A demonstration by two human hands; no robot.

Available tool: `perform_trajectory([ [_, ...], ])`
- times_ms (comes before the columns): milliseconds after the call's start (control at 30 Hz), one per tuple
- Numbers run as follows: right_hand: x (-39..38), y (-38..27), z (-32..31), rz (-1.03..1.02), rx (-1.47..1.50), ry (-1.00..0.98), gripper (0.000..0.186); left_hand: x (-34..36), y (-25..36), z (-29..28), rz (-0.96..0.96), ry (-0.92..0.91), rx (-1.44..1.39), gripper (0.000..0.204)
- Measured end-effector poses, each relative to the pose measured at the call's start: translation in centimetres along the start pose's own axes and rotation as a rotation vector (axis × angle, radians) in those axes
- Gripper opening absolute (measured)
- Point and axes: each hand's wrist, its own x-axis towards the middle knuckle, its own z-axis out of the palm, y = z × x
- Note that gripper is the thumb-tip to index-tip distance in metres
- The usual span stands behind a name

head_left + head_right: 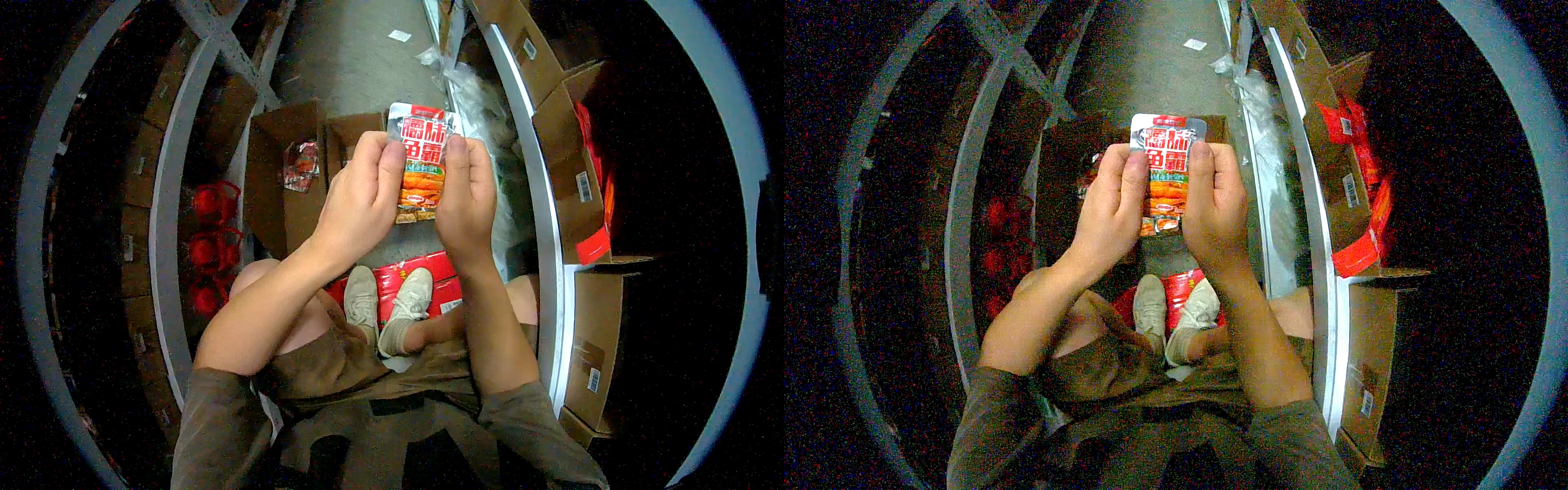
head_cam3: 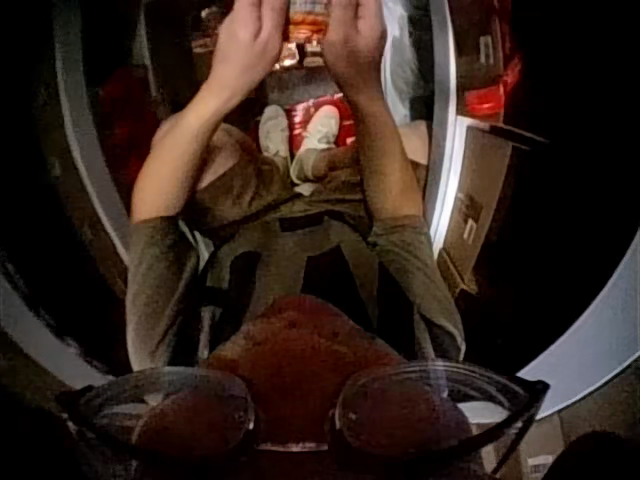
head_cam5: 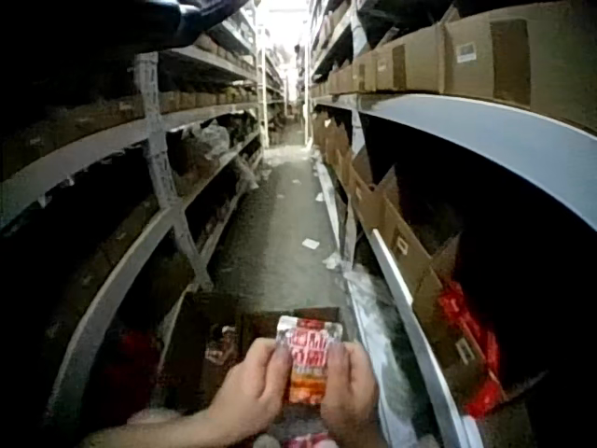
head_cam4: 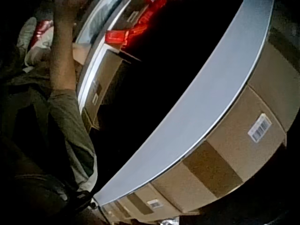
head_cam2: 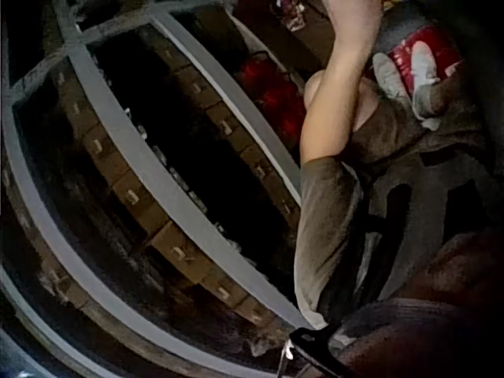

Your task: The person sits on the floor and sorts small snack packets from a cardboard box into two separate piles. They pick up individual packets, briefly inspect them, and place them into either a left or right pile within the box.

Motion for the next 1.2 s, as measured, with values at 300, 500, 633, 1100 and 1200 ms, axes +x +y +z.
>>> perform_trajectory([
  [300, 0.3, 0.0, -0.1, -0.065, -0.193, 0.087, 0.029, 0.4, 0.1, 0.0, -0.111, -0.1, -0.087, 0.027],
  [500, 0.5, -0.6, -0.2, -0.051, -0.115, 0.068, 0.027, 0.6, 0.1, -0.4, -0.14, -0.132, -0.128, 0.03],
  [633, 0.5, 0.0, -0.5, -0.025, 0.037, -0.026, 0.026, 0.7, -1.0, -0.4, -0.143, -0.161, -0.311, 0.028],
  [1100, 0.2, -0.8, -0.9, 0.118, 0.172, -0.145, 0.022, 0.1, -0.9, -0.5, -0.204, -0.194, -0.594, 0.028],
  [1200, 0.0, -1.2, -0.6, 0.087, 0.072, -0.177, 0.024, 0.2, -1.0, -0.5, -0.192, -0.176, -0.664, 0.027],
])
